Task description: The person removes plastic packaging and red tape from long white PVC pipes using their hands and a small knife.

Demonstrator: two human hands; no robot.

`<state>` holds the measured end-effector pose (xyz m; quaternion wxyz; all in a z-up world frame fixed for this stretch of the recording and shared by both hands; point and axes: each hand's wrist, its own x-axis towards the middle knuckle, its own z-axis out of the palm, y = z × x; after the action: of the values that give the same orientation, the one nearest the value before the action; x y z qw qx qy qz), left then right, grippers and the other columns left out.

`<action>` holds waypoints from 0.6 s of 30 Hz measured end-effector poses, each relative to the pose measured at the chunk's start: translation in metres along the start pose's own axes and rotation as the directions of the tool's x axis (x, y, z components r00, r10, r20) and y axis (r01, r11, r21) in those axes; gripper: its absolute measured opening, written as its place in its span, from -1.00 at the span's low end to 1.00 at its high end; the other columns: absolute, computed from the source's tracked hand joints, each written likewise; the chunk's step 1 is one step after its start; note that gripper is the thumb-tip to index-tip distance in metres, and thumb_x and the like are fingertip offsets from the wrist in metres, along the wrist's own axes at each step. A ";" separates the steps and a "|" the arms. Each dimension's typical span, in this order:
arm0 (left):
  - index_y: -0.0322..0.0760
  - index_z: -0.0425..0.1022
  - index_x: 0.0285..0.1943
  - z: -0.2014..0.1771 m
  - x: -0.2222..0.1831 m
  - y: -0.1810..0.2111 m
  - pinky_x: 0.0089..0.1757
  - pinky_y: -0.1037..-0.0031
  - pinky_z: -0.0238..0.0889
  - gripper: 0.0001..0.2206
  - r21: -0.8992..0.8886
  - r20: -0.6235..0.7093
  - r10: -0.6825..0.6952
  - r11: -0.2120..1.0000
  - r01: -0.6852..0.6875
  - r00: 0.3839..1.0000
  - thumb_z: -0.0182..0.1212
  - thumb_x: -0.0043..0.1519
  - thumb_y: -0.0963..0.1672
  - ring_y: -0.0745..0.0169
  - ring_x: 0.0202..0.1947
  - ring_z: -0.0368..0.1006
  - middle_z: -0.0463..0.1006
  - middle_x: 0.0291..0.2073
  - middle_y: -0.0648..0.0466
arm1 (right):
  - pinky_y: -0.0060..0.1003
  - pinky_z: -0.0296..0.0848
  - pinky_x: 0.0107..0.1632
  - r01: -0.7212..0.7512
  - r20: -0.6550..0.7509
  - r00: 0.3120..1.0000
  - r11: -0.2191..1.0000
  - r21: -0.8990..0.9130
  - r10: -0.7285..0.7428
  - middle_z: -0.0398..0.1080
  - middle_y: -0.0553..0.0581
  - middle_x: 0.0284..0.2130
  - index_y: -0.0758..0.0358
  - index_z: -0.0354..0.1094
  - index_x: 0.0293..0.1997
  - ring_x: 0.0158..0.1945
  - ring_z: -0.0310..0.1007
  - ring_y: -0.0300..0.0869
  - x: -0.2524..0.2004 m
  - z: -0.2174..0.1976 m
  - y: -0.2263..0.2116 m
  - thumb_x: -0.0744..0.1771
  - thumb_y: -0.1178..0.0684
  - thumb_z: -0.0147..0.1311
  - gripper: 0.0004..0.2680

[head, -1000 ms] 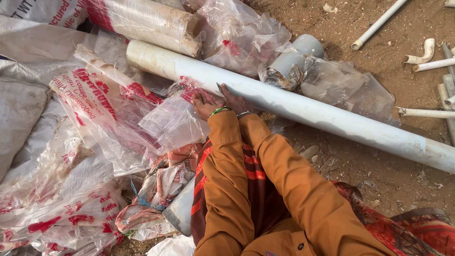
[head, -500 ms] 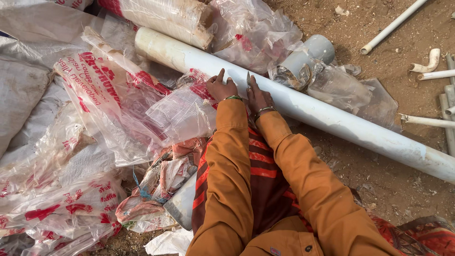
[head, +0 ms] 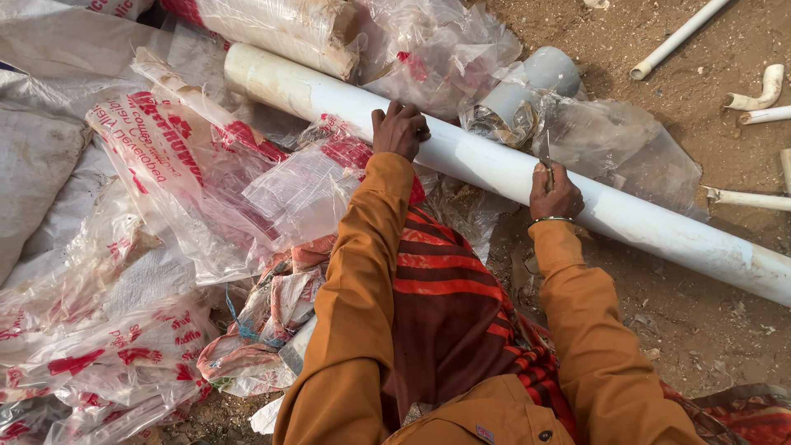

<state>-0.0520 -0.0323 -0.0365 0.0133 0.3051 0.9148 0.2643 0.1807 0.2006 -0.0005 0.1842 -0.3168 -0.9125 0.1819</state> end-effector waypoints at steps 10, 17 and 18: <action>-0.16 0.53 -0.22 0.022 0.005 -0.011 -0.04 0.19 0.11 -0.88 0.062 -0.171 -0.009 0.998 0.020 0.985 0.31 0.19 -0.08 0.02 -0.02 0.32 0.51 -0.23 0.12 | -0.30 0.36 -0.45 -0.096 -0.045 0.989 0.842 0.531 0.141 0.41 0.13 -0.54 0.39 0.46 -0.06 -0.54 0.38 -0.24 0.022 0.010 0.024 0.45 0.04 0.06 -0.82; -0.06 0.65 -0.27 -0.003 -0.005 -0.005 -0.09 0.19 0.07 -0.83 -0.134 -0.212 0.068 0.986 -0.098 0.975 0.40 -0.01 -0.06 0.06 -0.10 0.34 0.51 -0.27 0.17 | -0.38 0.30 -0.49 -0.127 -0.010 0.985 0.754 0.645 0.175 0.39 0.08 -0.52 0.42 0.41 -0.11 -0.58 0.30 -0.33 0.022 0.019 0.039 0.47 -0.02 0.06 -0.77; -0.05 0.64 -0.33 -0.002 -0.006 -0.002 -0.13 0.18 0.06 -0.83 -0.107 -0.204 0.119 0.984 -0.143 0.972 0.41 -0.06 -0.04 0.06 -0.12 0.35 0.52 -0.26 0.17 | -0.38 0.30 -0.49 -0.124 -0.009 0.986 0.761 0.637 0.168 0.39 0.08 -0.53 0.42 0.41 -0.12 -0.59 0.30 -0.33 0.019 0.019 0.040 0.47 -0.03 0.06 -0.77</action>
<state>-0.0485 -0.0386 -0.0366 -0.0761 0.3359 0.8719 0.3481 0.1787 0.2383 -0.0302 0.2954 -0.3121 -0.7635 0.4821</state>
